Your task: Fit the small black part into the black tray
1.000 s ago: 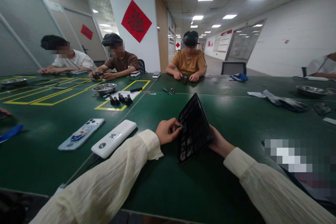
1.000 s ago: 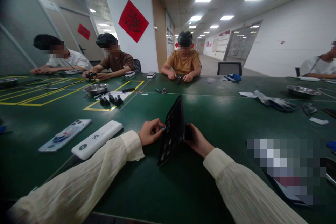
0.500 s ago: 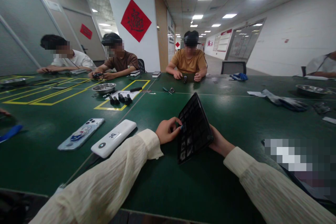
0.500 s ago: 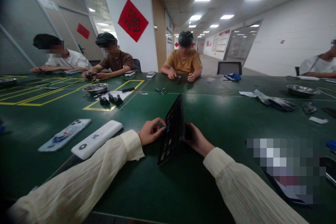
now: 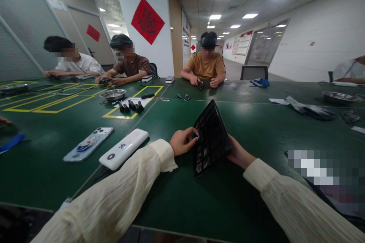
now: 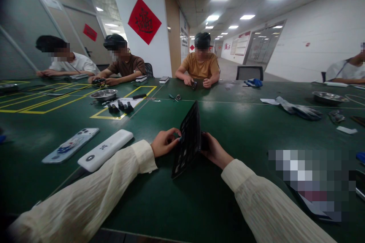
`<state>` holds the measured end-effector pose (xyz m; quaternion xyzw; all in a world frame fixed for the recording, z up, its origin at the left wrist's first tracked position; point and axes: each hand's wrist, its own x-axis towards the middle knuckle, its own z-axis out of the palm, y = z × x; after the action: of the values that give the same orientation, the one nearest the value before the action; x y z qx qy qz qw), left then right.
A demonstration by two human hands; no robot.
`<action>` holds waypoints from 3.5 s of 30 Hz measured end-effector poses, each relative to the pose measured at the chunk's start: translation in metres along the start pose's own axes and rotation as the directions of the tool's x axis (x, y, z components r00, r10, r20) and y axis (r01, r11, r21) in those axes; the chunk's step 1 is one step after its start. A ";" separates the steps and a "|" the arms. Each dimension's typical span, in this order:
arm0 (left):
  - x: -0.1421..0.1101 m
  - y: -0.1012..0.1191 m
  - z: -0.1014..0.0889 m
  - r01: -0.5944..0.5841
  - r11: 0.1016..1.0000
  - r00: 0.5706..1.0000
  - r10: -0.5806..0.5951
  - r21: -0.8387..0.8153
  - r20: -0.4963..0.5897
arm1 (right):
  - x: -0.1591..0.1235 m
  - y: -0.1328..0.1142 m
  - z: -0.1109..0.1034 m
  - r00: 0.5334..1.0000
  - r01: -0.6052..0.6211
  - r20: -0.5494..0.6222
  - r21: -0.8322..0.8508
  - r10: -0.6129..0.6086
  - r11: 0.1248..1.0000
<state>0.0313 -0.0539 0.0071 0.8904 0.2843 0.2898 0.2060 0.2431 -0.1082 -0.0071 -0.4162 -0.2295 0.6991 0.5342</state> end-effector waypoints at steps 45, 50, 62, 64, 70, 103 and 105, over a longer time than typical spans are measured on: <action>0.001 0.002 0.000 0.056 0.967 0.993 -0.081 0.247 0.091 | 0.002 0.005 -0.001 0.991 0.077 0.118 -0.161 -0.059 0.984; 0.002 0.002 0.001 0.073 0.969 0.990 -0.099 0.235 0.100 | 0.002 0.006 -0.004 0.987 0.089 0.145 -0.191 -0.061 0.977; 0.002 0.013 0.000 0.184 0.899 0.974 -0.221 0.397 0.051 | 0.006 0.007 -0.007 0.990 0.084 0.130 -0.201 -0.058 0.976; 0.002 0.013 0.000 0.182 0.894 0.973 -0.225 0.410 0.058 | 0.008 0.007 -0.008 0.989 0.079 0.134 -0.197 -0.053 0.977; 0.001 0.013 0.005 0.236 0.939 0.967 -0.251 0.249 0.031 | 0.013 0.009 -0.010 0.992 0.081 0.111 -0.204 -0.059 0.976; -0.001 0.016 0.014 0.318 0.938 0.945 -0.325 -0.139 -0.028 | 0.002 0.005 0.003 0.997 0.069 0.033 -0.164 -0.064 0.984; -0.002 0.016 0.013 0.304 0.947 0.951 -0.308 -0.104 -0.022 | 0.002 0.005 0.003 0.998 0.060 0.013 -0.171 -0.058 0.984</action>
<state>0.0446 -0.0697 0.0055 0.8186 0.4079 0.2848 0.2871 0.2378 -0.1073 -0.0104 -0.4507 -0.3031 0.6623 0.5161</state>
